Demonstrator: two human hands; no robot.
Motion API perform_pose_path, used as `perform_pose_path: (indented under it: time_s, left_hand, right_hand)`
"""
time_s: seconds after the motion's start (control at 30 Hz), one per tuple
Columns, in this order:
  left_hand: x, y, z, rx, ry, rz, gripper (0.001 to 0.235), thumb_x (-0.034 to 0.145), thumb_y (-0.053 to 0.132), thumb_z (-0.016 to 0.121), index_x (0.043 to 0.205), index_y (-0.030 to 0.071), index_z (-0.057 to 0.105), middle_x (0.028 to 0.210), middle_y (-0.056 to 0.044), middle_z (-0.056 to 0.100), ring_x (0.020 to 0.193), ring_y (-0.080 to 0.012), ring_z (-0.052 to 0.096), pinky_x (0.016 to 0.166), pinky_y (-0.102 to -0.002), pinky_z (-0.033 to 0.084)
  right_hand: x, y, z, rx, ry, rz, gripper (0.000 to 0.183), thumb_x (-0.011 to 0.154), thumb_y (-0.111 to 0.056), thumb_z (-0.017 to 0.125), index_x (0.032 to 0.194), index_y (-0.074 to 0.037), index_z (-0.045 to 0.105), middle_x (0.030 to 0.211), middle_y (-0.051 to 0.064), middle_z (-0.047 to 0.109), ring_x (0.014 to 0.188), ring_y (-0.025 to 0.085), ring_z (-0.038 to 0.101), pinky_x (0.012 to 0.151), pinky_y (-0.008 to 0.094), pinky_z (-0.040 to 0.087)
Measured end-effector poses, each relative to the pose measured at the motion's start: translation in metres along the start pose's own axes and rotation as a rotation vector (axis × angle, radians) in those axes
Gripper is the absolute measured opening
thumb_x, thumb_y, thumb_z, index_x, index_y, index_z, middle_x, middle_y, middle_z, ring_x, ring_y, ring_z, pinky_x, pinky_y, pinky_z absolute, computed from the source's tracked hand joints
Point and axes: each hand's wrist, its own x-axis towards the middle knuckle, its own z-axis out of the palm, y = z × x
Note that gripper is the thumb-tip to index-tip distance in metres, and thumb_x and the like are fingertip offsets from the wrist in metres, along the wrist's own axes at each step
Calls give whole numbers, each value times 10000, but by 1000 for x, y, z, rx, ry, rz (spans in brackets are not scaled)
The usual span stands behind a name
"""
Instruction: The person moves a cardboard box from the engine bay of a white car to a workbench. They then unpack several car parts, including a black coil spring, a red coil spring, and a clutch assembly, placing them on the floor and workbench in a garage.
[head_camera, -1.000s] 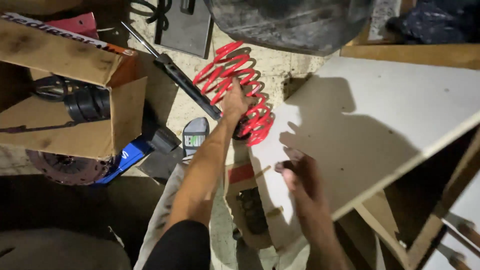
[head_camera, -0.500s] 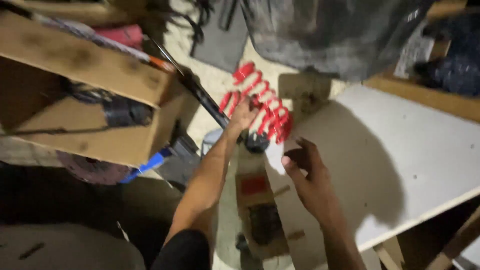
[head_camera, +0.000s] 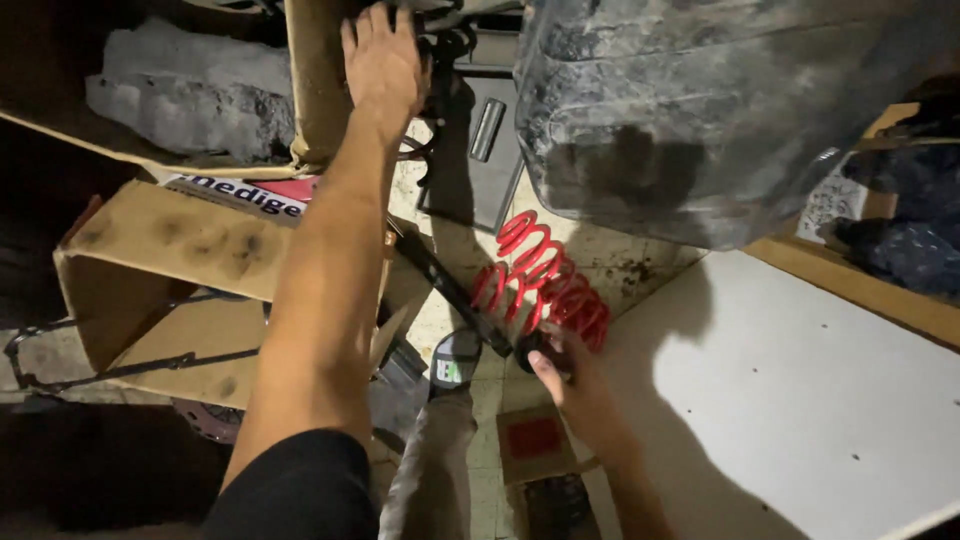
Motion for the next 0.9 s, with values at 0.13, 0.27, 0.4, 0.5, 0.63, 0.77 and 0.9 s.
perform_pose_path:
  time_s: [0.13, 0.27, 0.4, 0.5, 0.63, 0.77, 0.9]
  left_hand:
    - [17, -13, 44, 108, 47, 105, 492, 1021, 161, 370, 1480, 139, 546, 1484, -265, 493, 1380, -447, 364, 1132, -629, 208]
    - [8, -2, 55, 140, 18, 166, 441, 1016, 123, 436, 1440, 107, 554, 1427, -240, 549, 1326, -421, 439, 1102, -623, 248]
    - [-18, -2, 37, 200, -6, 216, 383, 1009, 74, 520, 1389, 65, 565, 1354, -210, 622, 1255, -389, 536, 1063, -615, 299]
    - [-32, 5, 5, 244, 6, 258, 351, 1004, 40, 577, 1355, 38, 572, 1306, -190, 670, 1208, -368, 601, 1038, -611, 333]
    - [-107, 3, 6, 202, 343, 450, 188, 953, 178, 563, 1084, 157, 695, 982, -51, 732, 957, -247, 662, 972, -515, 386]
    - [-184, 5, -28, 119, 320, 623, 255, 877, 253, 709, 1090, 132, 637, 969, -36, 650, 983, -217, 604, 1033, -480, 382]
    - [-259, 21, -116, 19, 273, 614, 391, 824, 308, 772, 1144, 127, 640, 1017, -34, 664, 997, -213, 617, 1049, -494, 391]
  right_hand:
    - [25, 44, 13, -33, 0, -37, 496, 930, -432, 564, 1353, -175, 584, 1105, 47, 752, 1016, 199, 709, 860, 356, 524]
    - [36, 73, 20, -19, 50, -103, 448, 926, -455, 596, 1310, -225, 587, 1249, 6, 704, 1183, 163, 664, 956, 299, 529]
    - [36, 83, 23, 13, 137, -257, 506, 968, -431, 651, 1331, -79, 627, 1159, 271, 723, 1034, 449, 729, 808, 535, 614]
    - [20, 84, 22, -141, 199, -252, 524, 920, -523, 678, 1304, -166, 693, 1128, 184, 749, 1052, 353, 744, 781, 428, 637]
    - [8, 113, 24, -182, 211, -245, 503, 914, -540, 689, 1307, -227, 701, 1101, 179, 748, 1062, 346, 740, 765, 401, 640]
    - [-66, 42, -8, -42, 95, -77, 526, 967, -464, 616, 1436, -232, 568, 1342, 277, 630, 1351, 434, 538, 1088, 571, 475]
    - [-119, 16, -22, 15, 73, -64, 509, 981, -413, 604, 1457, -242, 547, 1365, 285, 618, 1403, 415, 490, 1160, 587, 397]
